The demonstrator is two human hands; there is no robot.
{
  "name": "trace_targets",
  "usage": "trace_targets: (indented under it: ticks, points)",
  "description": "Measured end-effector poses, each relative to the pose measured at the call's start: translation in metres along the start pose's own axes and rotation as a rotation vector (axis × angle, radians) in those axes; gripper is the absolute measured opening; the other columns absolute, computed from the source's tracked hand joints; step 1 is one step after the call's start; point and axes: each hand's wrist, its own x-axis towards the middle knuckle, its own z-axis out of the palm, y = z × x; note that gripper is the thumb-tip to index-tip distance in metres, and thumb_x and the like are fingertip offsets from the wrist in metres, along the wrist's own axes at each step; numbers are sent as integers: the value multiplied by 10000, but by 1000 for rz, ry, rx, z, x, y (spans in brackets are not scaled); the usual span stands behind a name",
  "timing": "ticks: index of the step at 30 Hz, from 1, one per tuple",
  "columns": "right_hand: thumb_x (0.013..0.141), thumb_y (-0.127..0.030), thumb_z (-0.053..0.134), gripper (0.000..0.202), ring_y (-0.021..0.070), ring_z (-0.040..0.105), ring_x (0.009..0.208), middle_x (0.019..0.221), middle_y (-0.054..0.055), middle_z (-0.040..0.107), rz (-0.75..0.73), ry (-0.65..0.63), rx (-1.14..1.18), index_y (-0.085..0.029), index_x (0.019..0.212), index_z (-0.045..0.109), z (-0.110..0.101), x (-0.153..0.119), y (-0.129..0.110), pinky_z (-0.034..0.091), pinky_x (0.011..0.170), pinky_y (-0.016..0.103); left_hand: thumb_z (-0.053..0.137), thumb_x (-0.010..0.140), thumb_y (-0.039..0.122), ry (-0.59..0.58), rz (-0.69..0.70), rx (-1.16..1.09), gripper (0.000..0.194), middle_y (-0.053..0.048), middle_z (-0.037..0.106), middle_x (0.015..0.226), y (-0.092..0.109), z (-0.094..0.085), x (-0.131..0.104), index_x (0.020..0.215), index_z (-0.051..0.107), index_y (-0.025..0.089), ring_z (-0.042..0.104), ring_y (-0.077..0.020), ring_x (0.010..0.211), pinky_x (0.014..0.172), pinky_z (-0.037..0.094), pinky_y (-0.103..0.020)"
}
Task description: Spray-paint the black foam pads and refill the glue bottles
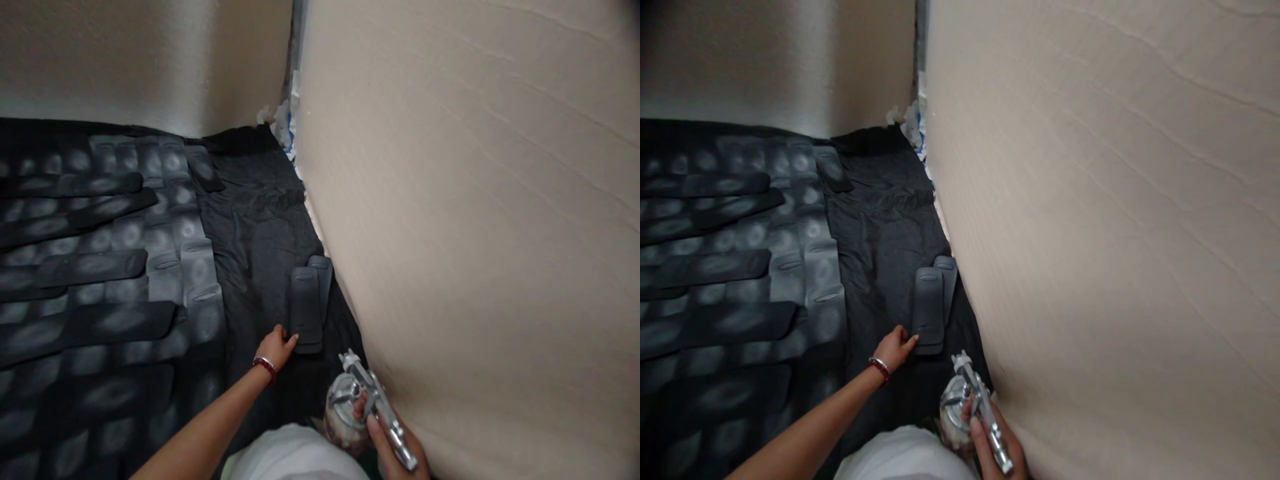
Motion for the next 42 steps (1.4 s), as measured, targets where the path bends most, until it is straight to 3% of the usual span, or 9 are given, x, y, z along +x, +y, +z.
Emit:
trace_targets:
  ticks: [2,4,9,14,19,23,31,36,42]
  points:
    - [827,-548,631,450,297,655,1054,1053,120,730,-44,-100,14,-168,1042,740,-11,0,12,509,948,337,539,862,525,58,-72,49,367,-100,703,863,10,19,-11,922,548,163,686,-192,691,580,434,-248]
    - [856,-499,617,411,285,659,1046,1066,123,727,-100,-171,9,-160,1057,735,-18,-3,18,508,944,324,531,864,491,75,-134,64,345,-119,706,911,19,26,-12,938,559,155,693,-205,718,596,440,-259]
    - [846,-512,629,414,302,675,994,1020,128,737,-141,-76,58,-156,1023,746,-21,-17,17,537,897,355,507,860,421,49,-133,167,290,-156,708,948,36,14,-12,907,600,151,702,-249,799,662,470,-293]
    - [805,-549,661,433,291,697,887,958,120,747,-151,-66,70,-158,962,758,-14,-23,21,571,804,332,550,843,453,138,-87,283,296,-174,700,998,38,5,-24,899,605,167,675,-309,963,724,483,-326]
    - [825,-544,635,458,275,689,883,950,116,739,-135,-95,65,-137,1017,722,-7,-23,25,557,817,322,552,854,269,105,-122,-21,112,-47,688,702,21,17,-16,784,536,184,680,-169,604,552,447,-224]
    - [879,-479,588,379,260,669,927,964,108,725,-166,-122,31,-145,1027,687,-7,-17,23,527,849,308,556,848,196,93,-146,-240,148,27,597,549,9,24,-7,718,488,186,572,-106,406,425,364,-181]
    - [856,-510,598,364,239,649,792,785,73,683,-151,-28,-7,-154,888,661,-8,-10,20,528,726,283,565,837,143,109,-122,-446,221,55,498,467,7,26,-8,649,455,184,472,-84,338,370,323,-169]
    - [870,-478,597,343,242,657,883,919,90,707,-138,-80,-41,-157,968,668,-12,-17,23,523,797,280,566,831,127,111,-103,-519,233,66,477,460,4,29,-6,641,445,187,446,-76,332,360,319,-163]
    - [867,-472,598,347,243,668,887,898,87,714,-136,-123,-11,-156,983,683,-7,-21,17,543,787,277,564,823,117,98,-77,-517,235,68,479,455,3,28,-4,637,437,186,450,-71,330,357,303,-154]
